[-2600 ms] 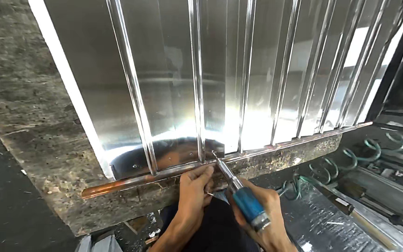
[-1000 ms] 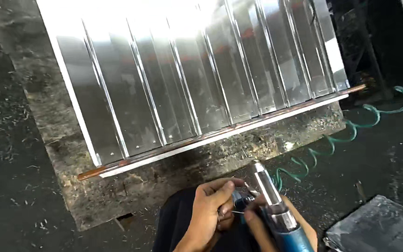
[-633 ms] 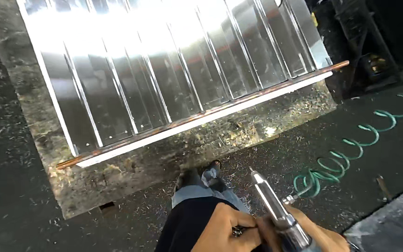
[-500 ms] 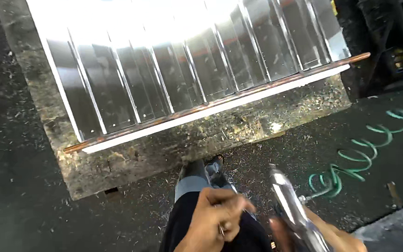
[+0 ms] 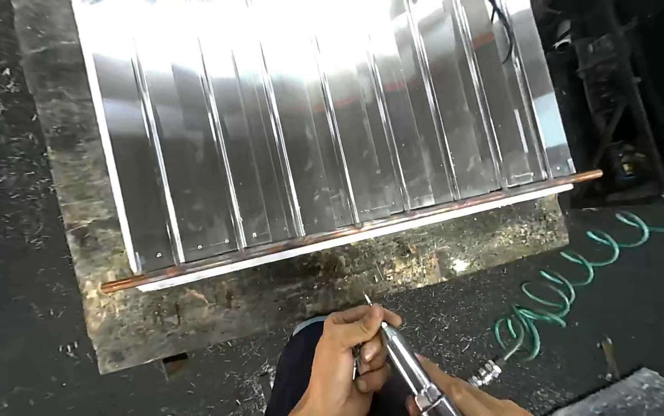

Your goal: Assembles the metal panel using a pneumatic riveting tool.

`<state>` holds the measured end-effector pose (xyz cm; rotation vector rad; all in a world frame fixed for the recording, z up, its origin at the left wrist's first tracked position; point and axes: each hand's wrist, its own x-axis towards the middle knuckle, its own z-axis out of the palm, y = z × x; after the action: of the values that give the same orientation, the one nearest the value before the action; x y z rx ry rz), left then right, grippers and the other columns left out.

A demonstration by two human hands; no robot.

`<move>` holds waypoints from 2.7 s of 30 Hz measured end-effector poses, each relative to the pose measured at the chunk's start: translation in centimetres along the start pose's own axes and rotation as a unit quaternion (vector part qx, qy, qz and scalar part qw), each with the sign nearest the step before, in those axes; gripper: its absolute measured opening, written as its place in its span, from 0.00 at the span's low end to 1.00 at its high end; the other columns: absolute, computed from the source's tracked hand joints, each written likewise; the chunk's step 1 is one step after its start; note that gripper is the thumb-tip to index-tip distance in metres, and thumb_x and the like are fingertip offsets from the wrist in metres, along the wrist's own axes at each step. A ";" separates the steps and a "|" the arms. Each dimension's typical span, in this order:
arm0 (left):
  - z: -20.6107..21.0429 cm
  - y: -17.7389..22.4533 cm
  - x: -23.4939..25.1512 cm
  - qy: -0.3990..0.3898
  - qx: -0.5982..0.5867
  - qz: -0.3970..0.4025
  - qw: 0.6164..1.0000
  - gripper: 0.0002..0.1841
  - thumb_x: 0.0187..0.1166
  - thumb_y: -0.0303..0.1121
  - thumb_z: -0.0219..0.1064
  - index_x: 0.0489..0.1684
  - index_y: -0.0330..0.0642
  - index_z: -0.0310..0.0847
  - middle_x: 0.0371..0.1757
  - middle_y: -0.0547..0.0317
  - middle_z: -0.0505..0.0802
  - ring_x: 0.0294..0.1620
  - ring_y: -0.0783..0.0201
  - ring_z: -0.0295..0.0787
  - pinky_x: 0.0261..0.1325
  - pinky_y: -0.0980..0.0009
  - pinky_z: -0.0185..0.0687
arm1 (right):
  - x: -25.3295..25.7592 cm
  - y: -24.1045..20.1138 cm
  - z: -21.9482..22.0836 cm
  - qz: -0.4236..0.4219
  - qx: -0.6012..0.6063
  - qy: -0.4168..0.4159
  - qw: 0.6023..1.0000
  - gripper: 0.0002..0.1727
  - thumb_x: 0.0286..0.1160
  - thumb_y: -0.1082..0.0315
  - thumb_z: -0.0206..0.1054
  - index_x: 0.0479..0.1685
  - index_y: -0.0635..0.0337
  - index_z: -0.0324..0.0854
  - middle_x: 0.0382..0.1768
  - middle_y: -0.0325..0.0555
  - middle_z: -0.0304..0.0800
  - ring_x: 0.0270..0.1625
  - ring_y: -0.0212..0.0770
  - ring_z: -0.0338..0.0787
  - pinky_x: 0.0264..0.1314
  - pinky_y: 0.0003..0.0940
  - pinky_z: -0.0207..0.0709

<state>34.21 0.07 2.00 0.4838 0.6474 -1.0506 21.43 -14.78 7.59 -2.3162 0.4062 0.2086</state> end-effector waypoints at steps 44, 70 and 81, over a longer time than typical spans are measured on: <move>-11.5 18.6 7.3 0.159 0.026 0.105 0.981 0.17 0.87 0.33 0.54 0.51 0.36 0.92 0.11 0.69 0.69 0.06 0.78 0.56 0.08 0.82 0.55 | 23.6 -1.4 10.2 0.091 -0.189 -0.219 0.953 0.16 0.59 0.49 0.73 0.41 0.47 0.91 0.27 0.37 0.92 0.28 0.41 0.92 0.25 0.50 0.84; -1.3 -9.9 0.0 -0.085 0.066 -0.039 0.993 0.18 0.90 0.36 0.51 0.59 0.38 0.87 0.11 0.74 0.71 0.08 0.80 0.62 0.10 0.83 0.59 | -3.8 4.5 -0.8 0.059 0.138 0.196 0.969 0.18 0.61 0.66 0.79 0.47 0.65 0.83 0.31 0.38 0.94 0.30 0.30 0.93 0.32 0.29 0.90; -1.6 -11.1 -0.2 -0.162 0.004 0.026 0.986 0.16 0.87 0.43 0.63 0.50 0.40 0.90 0.12 0.74 0.73 0.08 0.81 0.64 0.11 0.84 0.60 | -2.6 3.7 -1.0 0.009 0.106 0.133 0.985 0.15 0.59 0.68 0.79 0.44 0.64 0.87 0.34 0.39 0.97 0.36 0.28 0.95 0.38 0.27 0.92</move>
<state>23.71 -3.45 0.30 0.3234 0.3404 -1.0540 17.73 -17.35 6.47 -2.1350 0.5535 -0.1329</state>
